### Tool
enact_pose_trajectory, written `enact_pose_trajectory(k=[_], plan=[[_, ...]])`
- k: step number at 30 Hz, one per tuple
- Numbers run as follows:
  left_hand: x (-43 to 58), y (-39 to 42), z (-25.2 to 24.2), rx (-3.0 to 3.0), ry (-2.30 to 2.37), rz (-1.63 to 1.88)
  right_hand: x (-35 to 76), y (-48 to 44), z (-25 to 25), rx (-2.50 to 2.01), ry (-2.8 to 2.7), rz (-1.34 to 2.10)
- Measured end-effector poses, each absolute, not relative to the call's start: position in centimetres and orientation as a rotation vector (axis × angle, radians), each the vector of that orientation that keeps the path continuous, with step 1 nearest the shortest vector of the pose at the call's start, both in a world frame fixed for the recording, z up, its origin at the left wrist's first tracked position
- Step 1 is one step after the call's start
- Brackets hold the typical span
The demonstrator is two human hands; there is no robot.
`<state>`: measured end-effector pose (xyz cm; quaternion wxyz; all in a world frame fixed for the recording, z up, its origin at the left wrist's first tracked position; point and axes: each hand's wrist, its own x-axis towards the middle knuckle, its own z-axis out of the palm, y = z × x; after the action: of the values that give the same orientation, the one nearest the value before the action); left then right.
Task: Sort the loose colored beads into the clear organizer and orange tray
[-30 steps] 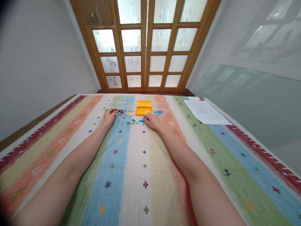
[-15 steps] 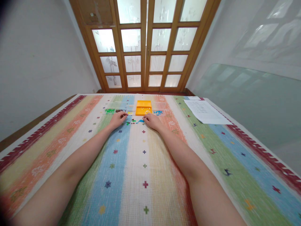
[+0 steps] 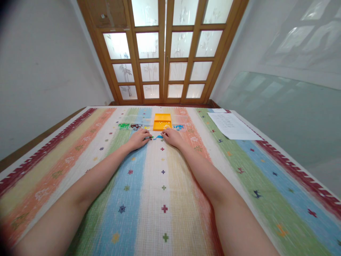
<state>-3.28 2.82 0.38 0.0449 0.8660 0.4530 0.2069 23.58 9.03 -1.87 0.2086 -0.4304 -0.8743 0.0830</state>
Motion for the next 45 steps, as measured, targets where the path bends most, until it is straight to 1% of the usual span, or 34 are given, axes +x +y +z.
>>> enact_pose_trajectory(k=[11,22,28,38,41,45], plan=[[-5.0,4.1,-0.5,2.595,1.516,0.666,23.6,9.1,-2.1,-1.195,-2.425,0.208],[-4.6,4.2,-0.6,2.541,1.517,0.697,23.7,9.1,-2.0,-1.179,-2.428,0.215],[-4.9,4.3,-0.7,2.442,1.622,0.792,23.7,9.2,-2.1,-1.194,-2.431,0.211],[-4.7,4.5,-1.0,2.389,1.563,0.761,23.7,9.1,-2.0,-1.17,-2.431,0.21],[-4.8,4.7,-1.2,2.333,1.538,0.837,23.7,9.2,-2.3,-1.167,-2.427,0.191],[-5.4,5.2,-1.5,2.108,1.552,1.058,23.7,9.2,-2.2,-1.161,-2.43,0.193]])
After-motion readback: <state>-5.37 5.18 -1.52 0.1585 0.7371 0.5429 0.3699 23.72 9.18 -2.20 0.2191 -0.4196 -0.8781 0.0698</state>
